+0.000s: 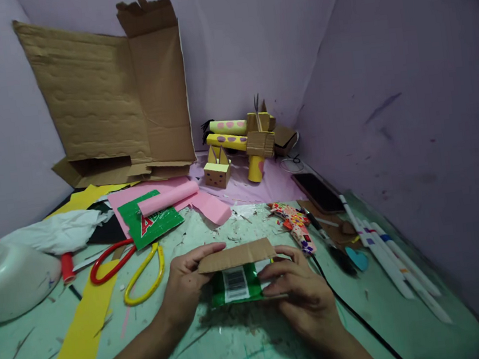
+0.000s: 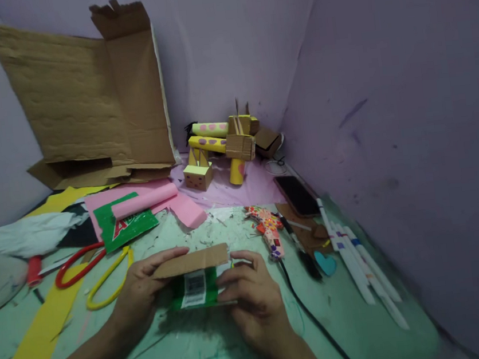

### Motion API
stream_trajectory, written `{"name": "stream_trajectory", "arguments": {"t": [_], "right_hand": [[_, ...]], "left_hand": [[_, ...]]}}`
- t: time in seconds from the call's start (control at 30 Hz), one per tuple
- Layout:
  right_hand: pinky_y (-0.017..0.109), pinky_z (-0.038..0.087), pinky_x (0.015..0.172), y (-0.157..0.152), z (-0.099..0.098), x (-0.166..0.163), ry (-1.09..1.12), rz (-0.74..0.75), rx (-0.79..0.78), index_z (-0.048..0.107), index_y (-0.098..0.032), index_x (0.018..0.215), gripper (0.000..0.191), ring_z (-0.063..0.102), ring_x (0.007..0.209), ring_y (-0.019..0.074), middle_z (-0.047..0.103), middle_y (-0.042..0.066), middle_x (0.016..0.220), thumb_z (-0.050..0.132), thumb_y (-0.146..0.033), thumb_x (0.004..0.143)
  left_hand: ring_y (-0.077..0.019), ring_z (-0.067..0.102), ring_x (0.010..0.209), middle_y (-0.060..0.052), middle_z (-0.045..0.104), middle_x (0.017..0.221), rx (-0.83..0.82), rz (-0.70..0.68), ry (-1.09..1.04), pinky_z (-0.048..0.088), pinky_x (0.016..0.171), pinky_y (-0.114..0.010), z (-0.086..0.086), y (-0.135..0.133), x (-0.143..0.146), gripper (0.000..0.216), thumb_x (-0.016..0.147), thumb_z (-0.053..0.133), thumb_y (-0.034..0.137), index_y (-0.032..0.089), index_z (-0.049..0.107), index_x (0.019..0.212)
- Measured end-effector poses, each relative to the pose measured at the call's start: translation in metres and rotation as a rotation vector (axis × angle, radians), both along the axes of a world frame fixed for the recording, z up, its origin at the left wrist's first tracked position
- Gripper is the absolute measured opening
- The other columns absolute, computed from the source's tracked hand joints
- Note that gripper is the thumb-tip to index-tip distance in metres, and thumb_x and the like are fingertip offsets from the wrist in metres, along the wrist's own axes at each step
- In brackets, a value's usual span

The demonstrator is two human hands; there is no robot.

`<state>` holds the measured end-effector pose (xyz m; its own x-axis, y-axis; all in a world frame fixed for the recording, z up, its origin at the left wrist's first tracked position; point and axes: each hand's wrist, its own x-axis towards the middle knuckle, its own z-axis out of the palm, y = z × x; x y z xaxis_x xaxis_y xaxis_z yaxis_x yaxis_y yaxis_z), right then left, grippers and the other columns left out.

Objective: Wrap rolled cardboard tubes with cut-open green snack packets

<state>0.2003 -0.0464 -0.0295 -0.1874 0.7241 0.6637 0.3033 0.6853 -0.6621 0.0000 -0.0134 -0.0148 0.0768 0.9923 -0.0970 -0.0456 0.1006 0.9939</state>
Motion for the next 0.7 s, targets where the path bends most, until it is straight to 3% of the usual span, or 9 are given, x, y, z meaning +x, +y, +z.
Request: {"name": "stream_trajectory", "arguments": {"t": [0.17, 0.3, 0.37, 0.43, 0.53, 0.7], "right_hand": [[0.043, 0.036, 0.092, -0.001, 0.0, 0.0, 0.041, 0.069, -0.065, 0.062, -0.025, 0.076, 0.021, 0.063, 0.072, 0.0161, 0.068, -0.002, 0.077, 0.057, -0.006, 0.07], [0.042, 0.042, 0.085, -0.004, 0.003, -0.002, 0.008, 0.134, -0.175, 0.063, -0.024, 0.072, 0.016, 0.061, 0.081, 0.0195, 0.068, -0.001, 0.072, 0.06, -0.008, 0.071], [0.043, 0.043, 0.086, -0.004, 0.003, -0.003, 0.0, 0.168, -0.175, 0.064, -0.024, 0.073, 0.017, 0.06, 0.082, 0.0197, 0.069, -0.001, 0.072, 0.059, -0.008, 0.072], [0.043, 0.044, 0.086, -0.004, 0.001, -0.004, -0.01, 0.181, -0.132, 0.064, -0.025, 0.075, 0.018, 0.06, 0.09, 0.0209, 0.071, 0.0, 0.075, 0.058, -0.007, 0.072], [0.042, 0.045, 0.084, -0.006, -0.001, -0.005, -0.064, 0.167, -0.038, 0.063, -0.024, 0.078, 0.025, 0.057, 0.1, 0.0228, 0.072, 0.001, 0.078, 0.056, -0.003, 0.067], [0.04, 0.052, 0.073, -0.017, 0.004, -0.002, -0.231, 0.208, 0.003, 0.062, -0.024, 0.081, 0.031, 0.064, 0.077, 0.0202, 0.073, 0.002, 0.078, 0.049, 0.0, 0.067]], "left_hand": [[-0.0186, 0.063, 0.068, -0.003, 0.072, 0.074, 0.153, -0.173, 0.062, 0.048, 0.059, -0.023, 0.01, -0.001, -0.006, 0.025, 0.059, 0.066, 0.023, 0.02, 0.076, 0.082], [-0.0177, 0.062, 0.071, -0.004, 0.071, 0.092, 0.402, -0.185, 0.096, 0.048, 0.062, -0.024, 0.018, -0.006, -0.007, 0.05, 0.046, 0.077, 0.013, 0.023, 0.073, 0.094], [-0.019, 0.063, 0.073, -0.005, 0.072, 0.082, 0.287, -0.116, 0.009, 0.049, 0.065, -0.024, 0.017, -0.007, -0.005, 0.034, 0.046, 0.079, 0.014, 0.02, 0.075, 0.08], [-0.0182, 0.062, 0.063, -0.004, 0.07, 0.066, 0.05, -0.036, -0.092, 0.049, 0.058, -0.026, 0.014, -0.006, -0.002, 0.013, 0.057, 0.078, 0.024, 0.017, 0.073, 0.066], [-0.0168, 0.058, 0.047, -0.005, 0.067, 0.058, -0.142, -0.005, -0.165, 0.047, 0.048, -0.028, 0.007, -0.001, 0.002, 0.026, 0.071, 0.068, 0.039, 0.013, 0.068, 0.066], [-0.0173, 0.056, 0.044, -0.005, 0.061, 0.051, -0.282, -0.017, -0.179, 0.047, 0.05, -0.031, 0.004, 0.006, 0.007, 0.041, 0.07, 0.064, 0.051, 0.013, 0.06, 0.057]]}}
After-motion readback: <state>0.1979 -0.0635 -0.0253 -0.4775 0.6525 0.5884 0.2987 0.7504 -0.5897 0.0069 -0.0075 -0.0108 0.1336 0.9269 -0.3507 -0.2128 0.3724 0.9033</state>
